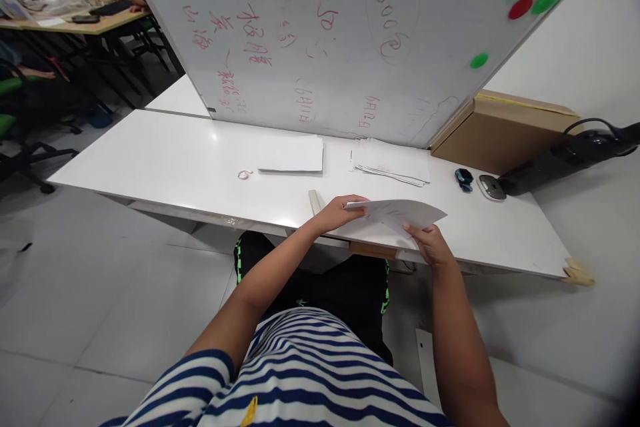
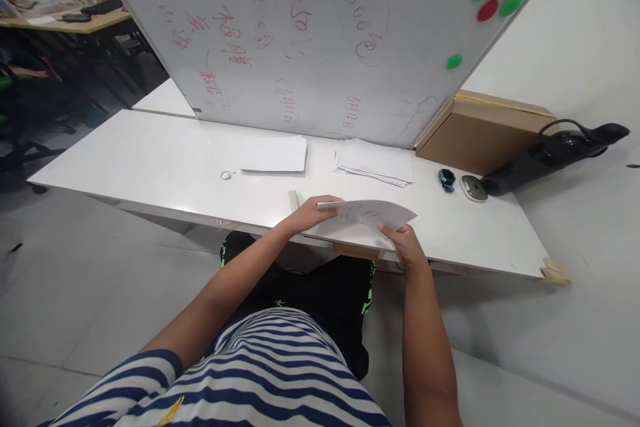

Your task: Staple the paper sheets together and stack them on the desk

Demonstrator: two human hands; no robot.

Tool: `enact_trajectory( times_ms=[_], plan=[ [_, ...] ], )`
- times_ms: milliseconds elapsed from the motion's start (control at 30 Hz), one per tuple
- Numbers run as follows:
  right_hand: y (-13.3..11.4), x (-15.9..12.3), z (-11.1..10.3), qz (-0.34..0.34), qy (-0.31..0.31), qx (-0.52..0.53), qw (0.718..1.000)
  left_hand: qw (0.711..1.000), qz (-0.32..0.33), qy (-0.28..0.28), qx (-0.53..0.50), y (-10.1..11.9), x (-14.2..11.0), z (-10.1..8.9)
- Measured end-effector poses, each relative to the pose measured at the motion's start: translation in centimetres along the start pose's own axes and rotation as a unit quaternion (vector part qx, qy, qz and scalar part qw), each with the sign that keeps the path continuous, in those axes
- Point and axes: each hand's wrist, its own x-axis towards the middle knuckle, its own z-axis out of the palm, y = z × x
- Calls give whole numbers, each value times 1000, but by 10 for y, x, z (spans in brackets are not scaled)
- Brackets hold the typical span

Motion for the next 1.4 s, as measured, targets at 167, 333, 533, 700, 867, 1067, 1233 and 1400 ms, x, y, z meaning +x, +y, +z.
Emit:
enact_trajectory(
  times_ms=[167,333,533,700,867,1067,1233,1400],
  plan=[
    [-17,-12,12,-20,-18,-67,997,998,13,-32,49,2,0,4],
    [-28,-19,20,-49,68,-117,990,998,-14,-12,58,13,-5,5],
    [-38,-23,5,-62,95,-162,980,998,-48,29,15,24,-21,-15],
    [-20,-30,-4,163,46,-185,968,973,-50,188,124,1,-22,-48],
    [4,-49,14,272,-91,-115,951,904,-185,189,335,-34,-1,-59],
    [6,-55,33,297,-91,-83,947,895,-213,124,371,-50,13,-46],
    [4,-55,40,300,-100,-62,947,900,-200,121,368,-53,15,-45],
    [11,-61,36,295,-99,-21,950,903,-188,129,363,-60,16,-47]
  ],
)
